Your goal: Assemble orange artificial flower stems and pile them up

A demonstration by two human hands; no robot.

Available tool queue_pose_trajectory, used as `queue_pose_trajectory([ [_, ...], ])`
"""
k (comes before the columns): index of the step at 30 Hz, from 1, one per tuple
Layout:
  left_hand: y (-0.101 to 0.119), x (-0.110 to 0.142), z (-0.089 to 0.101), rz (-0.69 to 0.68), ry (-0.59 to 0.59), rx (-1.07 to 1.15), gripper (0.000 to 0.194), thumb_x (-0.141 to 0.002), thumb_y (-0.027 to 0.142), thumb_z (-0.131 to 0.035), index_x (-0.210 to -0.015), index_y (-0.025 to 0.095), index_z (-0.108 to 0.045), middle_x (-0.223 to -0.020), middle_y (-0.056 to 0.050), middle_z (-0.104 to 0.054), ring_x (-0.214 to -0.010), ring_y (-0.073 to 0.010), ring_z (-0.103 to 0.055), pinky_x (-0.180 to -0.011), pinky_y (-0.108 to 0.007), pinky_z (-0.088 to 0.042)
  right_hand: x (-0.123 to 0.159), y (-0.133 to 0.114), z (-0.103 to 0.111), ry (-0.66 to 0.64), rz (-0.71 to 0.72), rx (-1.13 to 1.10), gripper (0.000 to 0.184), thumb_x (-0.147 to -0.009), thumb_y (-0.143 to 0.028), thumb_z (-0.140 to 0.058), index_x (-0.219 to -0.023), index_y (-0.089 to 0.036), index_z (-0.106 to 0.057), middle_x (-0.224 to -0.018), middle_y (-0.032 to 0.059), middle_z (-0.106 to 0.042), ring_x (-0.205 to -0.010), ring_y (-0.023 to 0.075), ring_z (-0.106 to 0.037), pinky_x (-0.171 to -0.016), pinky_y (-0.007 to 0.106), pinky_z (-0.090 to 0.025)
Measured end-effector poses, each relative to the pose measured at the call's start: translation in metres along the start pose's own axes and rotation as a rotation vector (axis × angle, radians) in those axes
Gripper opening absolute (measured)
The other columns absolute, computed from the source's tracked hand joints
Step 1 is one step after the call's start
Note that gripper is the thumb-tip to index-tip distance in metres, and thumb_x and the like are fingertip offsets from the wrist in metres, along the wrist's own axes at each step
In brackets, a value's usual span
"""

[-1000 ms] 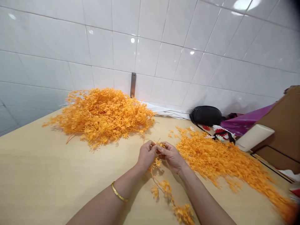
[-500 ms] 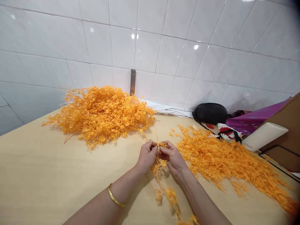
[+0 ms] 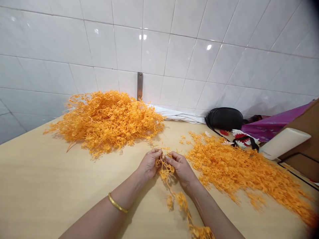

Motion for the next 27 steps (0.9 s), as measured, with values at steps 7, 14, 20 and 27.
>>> queue_pose_trajectory([
  [7,-0.004,0.003,-0.006,-0.159,0.029,-0.233,0.018,-0.07,0.027,-0.053,-0.062,0.017,-0.039,-0.047,0.007,-0.042,-0.033,-0.0036,-0.032,-0.037,-0.017,-0.029,-0.002,0.001,0.002,0.121,0.078,0.09,0.028,-0.069,-0.04,-0.059,-0.059,-0.018,-0.044,-0.051,-0.0054,-0.042,-0.047,0.0078,-0.038,-0.047,0.021,-0.032],
  [14,-0.007,0.006,-0.016,-0.335,-0.04,-0.326,0.024,-0.069,0.033,-0.053,-0.061,0.017,-0.037,-0.048,0.007,-0.036,-0.042,-0.0042,-0.034,-0.042,-0.016,-0.03,-0.003,-0.009,0.008,0.458,0.168,-0.051,0.026,-0.066,-0.036,-0.06,-0.055,-0.02,-0.043,-0.044,-0.006,-0.042,-0.042,0.0083,-0.04,-0.044,0.023,-0.035],
  [20,0.003,0.007,-0.001,-0.348,0.054,-0.417,0.024,-0.072,0.036,-0.047,-0.061,0.018,-0.036,-0.049,0.008,-0.033,-0.038,-0.0041,-0.026,-0.038,-0.016,-0.022,0.009,-0.039,0.072,0.785,0.191,-0.221,0.022,-0.058,-0.033,-0.066,-0.063,-0.021,-0.048,-0.046,-0.0073,-0.045,-0.041,0.0082,-0.045,-0.047,0.025,-0.043],
  [27,-0.001,0.007,-0.006,-0.442,-0.102,-0.566,0.024,-0.073,0.034,-0.049,-0.06,0.017,-0.038,-0.05,0.007,-0.033,-0.045,-0.0052,-0.028,-0.045,-0.018,-0.024,0.014,-0.028,0.034,0.31,-0.114,-0.189,0.031,-0.053,-0.028,-0.072,-0.078,-0.018,-0.058,-0.048,-0.0052,-0.048,-0.044,0.0079,-0.046,-0.051,0.024,-0.042],
])
Point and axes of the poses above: each hand's wrist, its own x-axis away from the middle knuckle, its own z-axis out of the back of the hand, y = z × x, the point moved 3 cm from there along -x, towards the middle knuckle
